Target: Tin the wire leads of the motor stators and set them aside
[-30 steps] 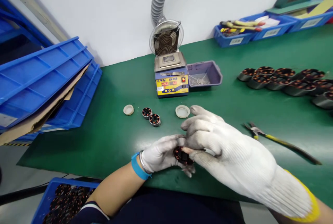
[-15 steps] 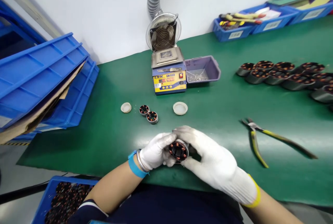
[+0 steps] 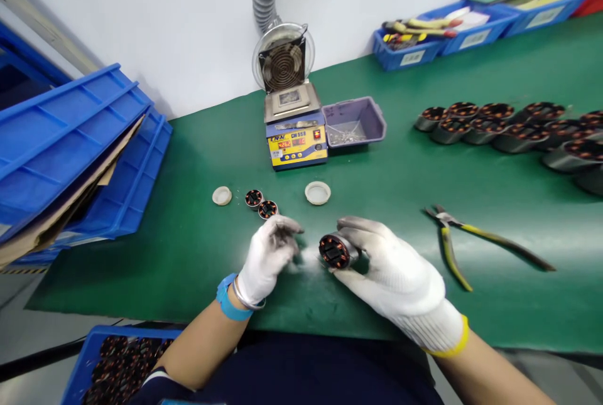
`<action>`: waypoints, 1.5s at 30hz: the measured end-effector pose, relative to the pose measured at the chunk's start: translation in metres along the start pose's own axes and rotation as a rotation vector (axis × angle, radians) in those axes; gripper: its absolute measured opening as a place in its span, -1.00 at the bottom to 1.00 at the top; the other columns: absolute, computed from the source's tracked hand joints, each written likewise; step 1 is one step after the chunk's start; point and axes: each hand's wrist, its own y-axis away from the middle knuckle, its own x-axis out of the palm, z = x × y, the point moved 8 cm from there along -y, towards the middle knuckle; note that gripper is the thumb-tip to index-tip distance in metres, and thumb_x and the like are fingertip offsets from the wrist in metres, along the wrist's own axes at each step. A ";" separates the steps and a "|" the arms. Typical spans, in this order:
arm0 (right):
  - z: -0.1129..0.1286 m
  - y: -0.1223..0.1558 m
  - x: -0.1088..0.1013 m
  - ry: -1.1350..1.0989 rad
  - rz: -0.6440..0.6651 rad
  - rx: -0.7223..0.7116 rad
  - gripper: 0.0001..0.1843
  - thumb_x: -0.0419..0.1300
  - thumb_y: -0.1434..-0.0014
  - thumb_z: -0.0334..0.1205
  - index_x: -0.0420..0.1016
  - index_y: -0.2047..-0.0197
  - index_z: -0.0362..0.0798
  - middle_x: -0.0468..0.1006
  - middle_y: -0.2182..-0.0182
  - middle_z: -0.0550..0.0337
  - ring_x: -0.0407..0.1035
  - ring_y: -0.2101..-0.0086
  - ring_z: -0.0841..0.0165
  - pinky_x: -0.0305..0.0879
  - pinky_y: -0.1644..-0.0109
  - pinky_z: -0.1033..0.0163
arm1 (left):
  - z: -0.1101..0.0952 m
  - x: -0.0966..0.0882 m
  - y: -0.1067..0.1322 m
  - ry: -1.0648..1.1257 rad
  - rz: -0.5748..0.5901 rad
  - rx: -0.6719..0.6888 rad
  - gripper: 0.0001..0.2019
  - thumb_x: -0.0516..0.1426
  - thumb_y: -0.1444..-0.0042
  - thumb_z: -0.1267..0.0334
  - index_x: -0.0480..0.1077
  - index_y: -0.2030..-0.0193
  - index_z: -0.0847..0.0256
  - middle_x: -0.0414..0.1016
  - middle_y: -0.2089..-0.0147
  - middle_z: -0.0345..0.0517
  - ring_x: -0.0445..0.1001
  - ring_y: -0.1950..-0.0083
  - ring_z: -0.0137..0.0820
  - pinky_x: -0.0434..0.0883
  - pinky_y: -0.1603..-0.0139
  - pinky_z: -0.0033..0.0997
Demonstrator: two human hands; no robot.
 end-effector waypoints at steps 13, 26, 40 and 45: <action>-0.007 0.001 0.012 -0.062 0.030 0.192 -0.47 0.28 -0.10 0.03 0.46 -0.10 -0.02 0.57 -0.06 -0.10 0.57 0.07 0.05 0.59 0.04 -0.04 | 0.029 0.021 0.003 0.062 0.269 -0.290 -0.63 0.31 -0.01 -0.02 0.29 0.51 0.17 0.32 0.60 -0.26 0.24 0.61 -0.49 0.16 0.57 -0.47; 0.005 0.002 0.013 -0.039 -0.110 -0.043 -0.56 0.14 -0.26 -0.14 0.31 -0.19 -0.03 0.56 -0.02 -0.03 0.57 0.00 0.18 0.59 -0.06 0.12 | 0.026 0.026 0.006 0.005 0.223 -0.314 -0.67 0.24 -0.10 0.00 0.28 0.45 0.17 0.26 0.58 -0.32 0.15 0.60 -0.56 0.10 0.58 -0.51; 0.005 -0.008 0.009 -0.045 -0.002 0.111 -0.45 0.15 -0.16 -0.10 0.36 -0.22 -0.02 0.56 -0.02 -0.02 0.55 0.02 0.17 0.56 -0.05 0.10 | 0.030 0.029 0.005 0.012 0.151 -0.342 -0.57 0.19 -0.14 -0.09 0.20 0.52 0.15 0.21 0.60 -0.34 0.12 0.57 -0.56 0.13 0.51 -0.48; -0.005 0.001 0.029 -0.203 0.294 0.357 -0.37 0.19 -0.10 -0.06 0.35 -0.26 0.04 0.60 -0.02 0.07 0.58 0.06 0.16 0.56 -0.06 0.08 | 0.029 0.020 0.004 0.056 0.053 -0.311 -0.59 0.22 -0.11 -0.09 0.22 0.50 0.15 0.25 0.61 -0.32 0.14 0.60 -0.57 0.13 0.55 -0.51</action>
